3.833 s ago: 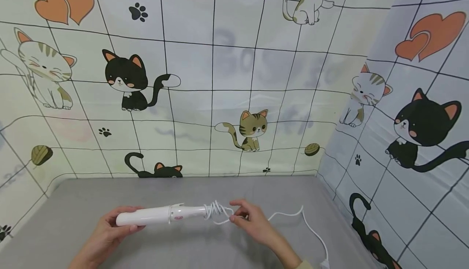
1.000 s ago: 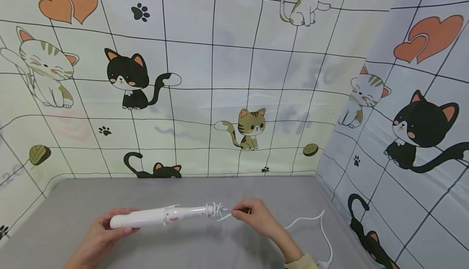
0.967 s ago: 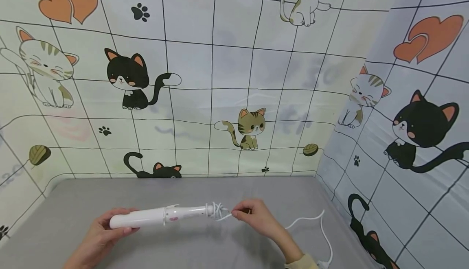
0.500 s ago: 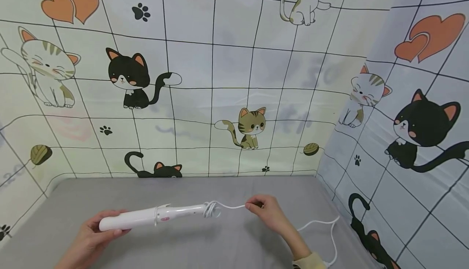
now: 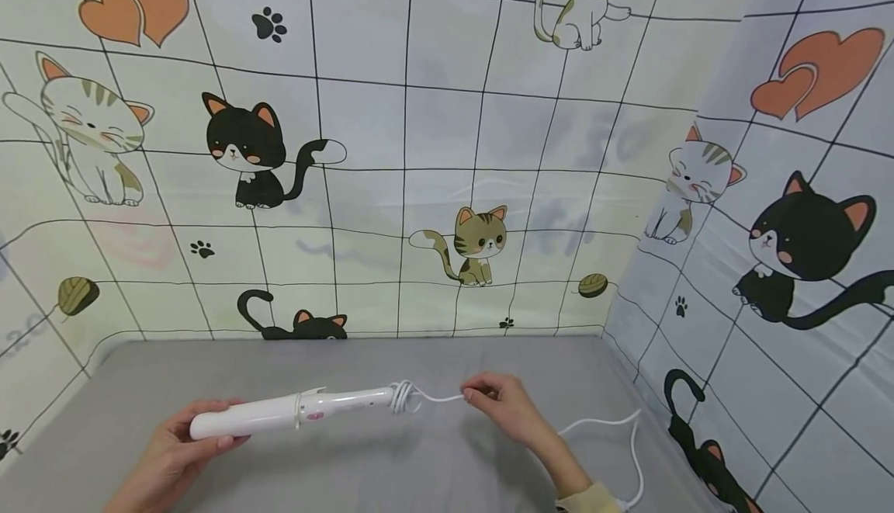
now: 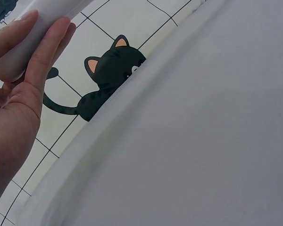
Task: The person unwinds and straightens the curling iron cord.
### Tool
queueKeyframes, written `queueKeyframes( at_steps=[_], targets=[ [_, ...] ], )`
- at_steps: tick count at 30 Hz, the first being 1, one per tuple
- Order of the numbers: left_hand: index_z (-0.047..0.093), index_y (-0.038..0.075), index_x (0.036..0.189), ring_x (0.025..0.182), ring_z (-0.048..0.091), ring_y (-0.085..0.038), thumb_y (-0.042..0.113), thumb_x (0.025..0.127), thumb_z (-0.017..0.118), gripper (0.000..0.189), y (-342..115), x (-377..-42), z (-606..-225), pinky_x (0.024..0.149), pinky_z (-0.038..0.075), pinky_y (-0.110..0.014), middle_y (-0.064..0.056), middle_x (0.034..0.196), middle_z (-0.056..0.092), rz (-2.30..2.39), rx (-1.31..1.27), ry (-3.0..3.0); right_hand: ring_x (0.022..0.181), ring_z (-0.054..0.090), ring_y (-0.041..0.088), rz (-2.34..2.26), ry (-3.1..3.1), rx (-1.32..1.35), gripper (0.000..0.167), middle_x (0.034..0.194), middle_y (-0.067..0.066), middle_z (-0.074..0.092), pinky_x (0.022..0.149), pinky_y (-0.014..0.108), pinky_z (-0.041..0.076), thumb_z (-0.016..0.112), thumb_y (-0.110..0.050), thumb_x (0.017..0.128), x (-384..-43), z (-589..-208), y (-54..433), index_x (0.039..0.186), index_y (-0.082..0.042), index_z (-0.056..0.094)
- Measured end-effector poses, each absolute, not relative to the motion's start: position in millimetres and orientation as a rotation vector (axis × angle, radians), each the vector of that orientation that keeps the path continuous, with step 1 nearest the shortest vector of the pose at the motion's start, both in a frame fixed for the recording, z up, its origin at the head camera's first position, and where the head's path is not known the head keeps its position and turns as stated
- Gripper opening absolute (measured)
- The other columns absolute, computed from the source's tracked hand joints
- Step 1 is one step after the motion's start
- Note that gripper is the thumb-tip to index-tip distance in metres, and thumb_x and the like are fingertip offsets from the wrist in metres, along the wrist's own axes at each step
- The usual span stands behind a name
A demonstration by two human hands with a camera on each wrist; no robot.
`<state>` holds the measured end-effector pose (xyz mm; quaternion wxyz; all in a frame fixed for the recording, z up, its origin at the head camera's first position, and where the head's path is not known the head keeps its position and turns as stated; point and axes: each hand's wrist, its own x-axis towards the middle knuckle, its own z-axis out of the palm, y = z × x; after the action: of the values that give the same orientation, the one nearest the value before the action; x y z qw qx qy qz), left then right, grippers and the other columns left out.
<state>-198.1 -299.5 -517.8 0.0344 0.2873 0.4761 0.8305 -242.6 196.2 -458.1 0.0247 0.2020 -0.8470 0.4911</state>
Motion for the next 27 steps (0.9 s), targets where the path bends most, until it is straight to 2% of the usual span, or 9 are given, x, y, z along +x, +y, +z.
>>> queueKeyframes(
  at_steps=[4,11,16,19,22,25,27],
  targets=[
    [0.064,0.002,0.132,0.118,0.063,-0.018,-0.034,0.089,0.04,0.062,-300,-199,-518,0.1,0.056,-0.045,-0.008,0.136,0.065,2.552,0.908,1.461,0.093,0.069,0.016,1.506,-2.611,0.638,0.019,0.107,0.008,0.075,0.079,0.023,0.059,0.069,-0.016,0.1,-243,-457,192,0.112,-0.003,0.074],
    [0.063,-0.001,0.132,0.12,0.063,-0.021,-0.036,0.087,0.037,0.062,-298,-199,-515,0.101,0.056,-0.046,-0.011,0.137,0.064,2.541,0.979,1.405,0.104,0.07,0.025,1.513,-2.599,0.745,0.024,0.115,0.012,0.074,0.089,0.027,0.06,0.066,-0.016,0.102,-243,-453,178,0.119,0.0,0.071],
    [0.064,-0.001,0.13,0.12,0.063,-0.022,-0.037,0.087,0.038,0.062,-297,-199,-513,0.101,0.056,-0.046,-0.012,0.137,0.065,2.529,0.976,1.392,0.104,0.07,0.026,1.61,-2.6,0.826,0.024,0.114,0.014,0.073,0.089,0.025,0.06,0.062,-0.011,0.104,-242,-452,163,0.122,0.003,0.069],
    [0.064,0.001,0.131,0.12,0.063,-0.02,-0.035,0.088,0.039,0.061,-296,-199,-514,0.101,0.056,-0.045,-0.01,0.138,0.064,2.518,0.961,1.421,0.101,0.071,0.026,1.67,-2.575,0.88,0.024,0.111,0.015,0.073,0.091,0.035,0.062,0.06,-0.008,0.104,-242,-453,157,0.122,0.007,0.067],
    [0.064,0.001,0.131,0.12,0.062,-0.02,-0.034,0.089,0.041,0.06,-296,-199,-514,0.1,0.057,-0.045,-0.01,0.138,0.064,2.504,0.962,1.453,0.1,0.071,0.023,1.67,-2.584,0.916,0.026,0.108,0.014,0.073,0.092,0.039,0.063,0.055,-0.011,0.107,-243,-454,152,0.122,0.006,0.067],
    [0.064,0.002,0.131,0.12,0.062,-0.02,-0.033,0.089,0.041,0.06,-296,-199,-515,0.1,0.057,-0.045,-0.01,0.138,0.064,2.484,0.961,1.46,0.1,0.071,0.021,1.682,-2.614,0.937,0.034,0.109,0.015,0.073,0.089,0.03,0.063,0.047,-0.017,0.111,-243,-454,149,0.124,0.007,0.066],
    [0.065,0.003,0.131,0.121,0.062,-0.02,-0.033,0.089,0.041,0.06,-295,-199,-515,0.1,0.057,-0.045,-0.01,0.137,0.064,2.473,0.954,1.453,0.094,0.072,0.022,1.725,-2.634,0.935,0.038,0.108,0.016,0.074,0.08,0.025,0.063,0.043,-0.022,0.112,-242,-454,148,0.125,0.007,0.065]
  ],
)
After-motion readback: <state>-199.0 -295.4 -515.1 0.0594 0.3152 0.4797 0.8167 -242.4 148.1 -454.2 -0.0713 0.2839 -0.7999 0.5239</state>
